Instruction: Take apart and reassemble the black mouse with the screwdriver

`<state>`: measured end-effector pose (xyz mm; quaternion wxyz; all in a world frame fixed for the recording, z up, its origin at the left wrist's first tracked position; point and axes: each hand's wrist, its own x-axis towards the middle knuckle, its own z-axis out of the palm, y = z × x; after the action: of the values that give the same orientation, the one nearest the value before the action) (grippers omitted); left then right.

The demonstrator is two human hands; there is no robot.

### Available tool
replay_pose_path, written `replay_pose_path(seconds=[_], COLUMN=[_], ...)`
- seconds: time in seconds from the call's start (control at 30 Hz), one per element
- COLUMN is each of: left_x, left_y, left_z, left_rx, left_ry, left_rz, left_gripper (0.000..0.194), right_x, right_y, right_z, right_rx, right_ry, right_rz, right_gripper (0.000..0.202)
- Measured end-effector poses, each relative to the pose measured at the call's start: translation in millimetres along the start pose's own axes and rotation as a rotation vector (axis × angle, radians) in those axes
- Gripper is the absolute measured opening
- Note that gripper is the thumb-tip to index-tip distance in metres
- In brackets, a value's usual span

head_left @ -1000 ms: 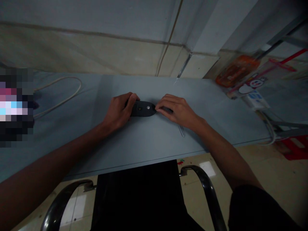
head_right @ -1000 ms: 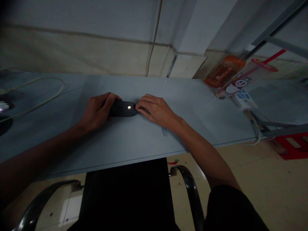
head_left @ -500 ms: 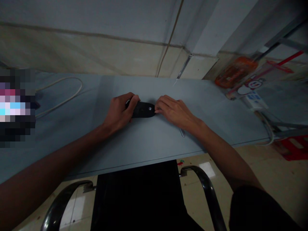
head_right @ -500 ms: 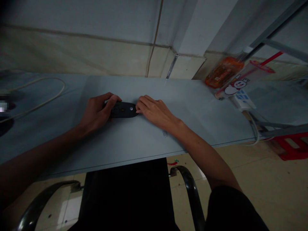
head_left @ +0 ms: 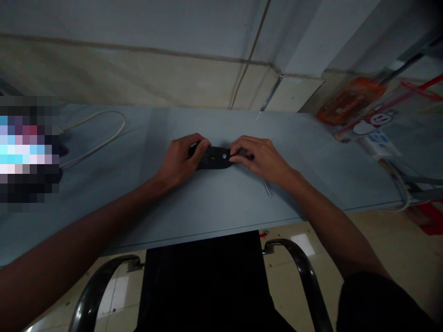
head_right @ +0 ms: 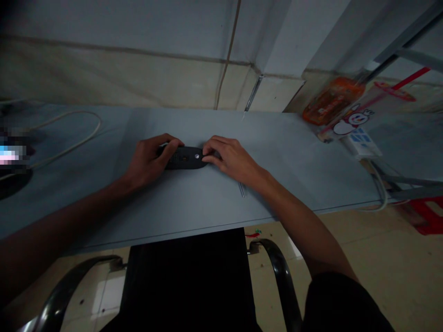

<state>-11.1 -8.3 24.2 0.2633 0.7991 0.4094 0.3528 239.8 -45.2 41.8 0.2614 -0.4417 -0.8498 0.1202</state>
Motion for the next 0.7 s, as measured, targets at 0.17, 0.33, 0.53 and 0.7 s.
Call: replay_pose_path(seconds=[0.17,0.33,0.53,0.7], left_x=[1.8,0.2,-1.7,-5.1], left_y=[-2.8,-5.4,-7.6,-8.4], left_z=[2.9,5.2,4.3,4.7], left_rx=[0.048,0.088,0.258,0.507], left_ry=[0.004,-0.005,0.002,-0.185], left_rz=[0.050,0.110,0.475,0.746], left_gripper=[0.044,0.042,0.036,0.049], right_x=[-1.3,-1.0,1.3,1.1], right_y=[0.1,-2.3,0.0,4.3], right_z=[0.9,-2.0,-3.5,-4.3], right_rx=[0.353,0.552,0.683,0.654], right_ry=[-0.059,-0.103,-0.108,-0.113], right_rz=[0.194,0.305,0.357,0.356], right_gripper=[0.039,0.037,0.039,0.038])
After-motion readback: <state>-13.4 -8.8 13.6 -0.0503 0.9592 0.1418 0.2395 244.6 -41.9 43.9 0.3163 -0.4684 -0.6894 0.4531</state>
